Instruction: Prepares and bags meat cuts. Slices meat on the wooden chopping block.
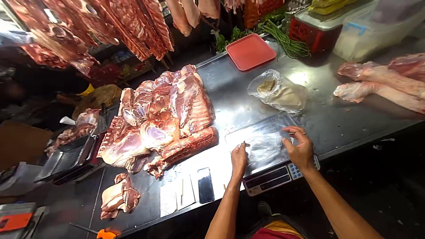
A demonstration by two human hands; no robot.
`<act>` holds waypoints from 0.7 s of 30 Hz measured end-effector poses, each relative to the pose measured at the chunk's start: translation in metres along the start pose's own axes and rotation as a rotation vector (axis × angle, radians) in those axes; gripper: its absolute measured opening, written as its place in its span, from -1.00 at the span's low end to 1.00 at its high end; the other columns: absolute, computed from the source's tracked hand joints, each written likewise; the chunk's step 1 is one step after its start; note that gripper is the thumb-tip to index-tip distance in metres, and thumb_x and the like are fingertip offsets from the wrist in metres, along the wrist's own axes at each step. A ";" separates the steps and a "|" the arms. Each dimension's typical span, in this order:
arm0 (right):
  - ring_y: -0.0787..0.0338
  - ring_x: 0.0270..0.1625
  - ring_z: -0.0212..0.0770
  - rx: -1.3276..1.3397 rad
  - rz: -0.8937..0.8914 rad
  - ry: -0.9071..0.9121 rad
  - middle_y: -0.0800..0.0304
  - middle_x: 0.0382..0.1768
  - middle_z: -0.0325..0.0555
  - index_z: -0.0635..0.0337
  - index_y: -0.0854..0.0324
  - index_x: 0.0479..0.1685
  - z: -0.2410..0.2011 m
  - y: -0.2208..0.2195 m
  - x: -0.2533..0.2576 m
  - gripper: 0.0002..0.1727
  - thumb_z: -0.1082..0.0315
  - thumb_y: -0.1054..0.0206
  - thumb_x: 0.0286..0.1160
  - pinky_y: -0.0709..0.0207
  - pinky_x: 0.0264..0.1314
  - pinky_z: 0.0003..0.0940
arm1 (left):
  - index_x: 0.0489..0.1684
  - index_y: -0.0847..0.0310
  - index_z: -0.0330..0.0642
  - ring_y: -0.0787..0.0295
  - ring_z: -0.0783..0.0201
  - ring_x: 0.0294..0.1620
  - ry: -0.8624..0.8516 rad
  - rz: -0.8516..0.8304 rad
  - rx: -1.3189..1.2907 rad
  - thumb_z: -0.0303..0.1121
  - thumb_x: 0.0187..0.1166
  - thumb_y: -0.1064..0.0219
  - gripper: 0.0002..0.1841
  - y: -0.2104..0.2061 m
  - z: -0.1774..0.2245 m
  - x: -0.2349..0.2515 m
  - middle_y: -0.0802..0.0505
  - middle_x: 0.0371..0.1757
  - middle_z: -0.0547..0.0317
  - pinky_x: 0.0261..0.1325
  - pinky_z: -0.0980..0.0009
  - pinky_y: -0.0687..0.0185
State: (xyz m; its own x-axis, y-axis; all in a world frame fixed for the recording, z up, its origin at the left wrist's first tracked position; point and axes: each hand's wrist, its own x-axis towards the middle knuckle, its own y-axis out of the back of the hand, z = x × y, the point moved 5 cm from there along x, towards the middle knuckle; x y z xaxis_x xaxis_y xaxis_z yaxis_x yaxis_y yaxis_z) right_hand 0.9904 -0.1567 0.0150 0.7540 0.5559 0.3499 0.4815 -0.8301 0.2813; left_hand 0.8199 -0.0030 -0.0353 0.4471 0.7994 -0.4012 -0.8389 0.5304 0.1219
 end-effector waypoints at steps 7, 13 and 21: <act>-0.39 0.67 0.31 -0.579 -0.782 -0.118 -0.49 0.57 0.31 0.11 -0.60 0.54 0.030 -0.099 -0.009 -0.42 0.13 -0.31 0.51 -0.19 0.69 0.26 | 0.03 -0.79 -0.26 -0.63 0.17 -0.35 0.024 0.109 0.291 -0.23 0.70 -0.30 -0.72 0.009 -0.001 0.000 -0.78 -0.34 0.01 -0.19 0.12 -0.55; -0.15 0.74 0.53 -0.813 -0.976 -0.269 -0.04 0.77 0.47 0.08 -0.24 0.79 0.017 -0.094 -0.001 0.26 -0.28 -0.72 -0.06 -0.15 0.60 0.50 | 0.49 -0.48 -0.33 -0.55 -0.14 0.46 -0.355 0.274 0.511 -0.20 0.35 -0.51 -0.32 0.017 0.028 -0.033 -0.58 0.49 -0.29 0.45 -0.04 -0.52; -0.41 0.67 0.32 -0.944 -1.126 -0.109 -0.38 0.68 0.26 0.01 -0.19 0.85 0.018 -0.093 0.005 0.21 -0.21 -0.68 0.06 -0.22 0.63 0.36 | 0.26 -0.72 -0.26 -0.59 -0.08 0.50 -0.456 -0.110 1.264 -0.42 0.65 -0.16 -0.67 -0.037 0.021 0.001 -0.78 0.33 -0.10 0.59 -0.01 -0.36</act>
State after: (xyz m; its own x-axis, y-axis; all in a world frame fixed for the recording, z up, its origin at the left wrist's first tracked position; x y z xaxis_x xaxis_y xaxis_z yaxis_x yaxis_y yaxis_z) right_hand 0.9572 -0.0777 -0.0259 0.2377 0.8333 -0.4991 0.3930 0.3874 0.8340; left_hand 0.8579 -0.0164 -0.0212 0.7630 0.6268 -0.1577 -0.0448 0.2947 0.9545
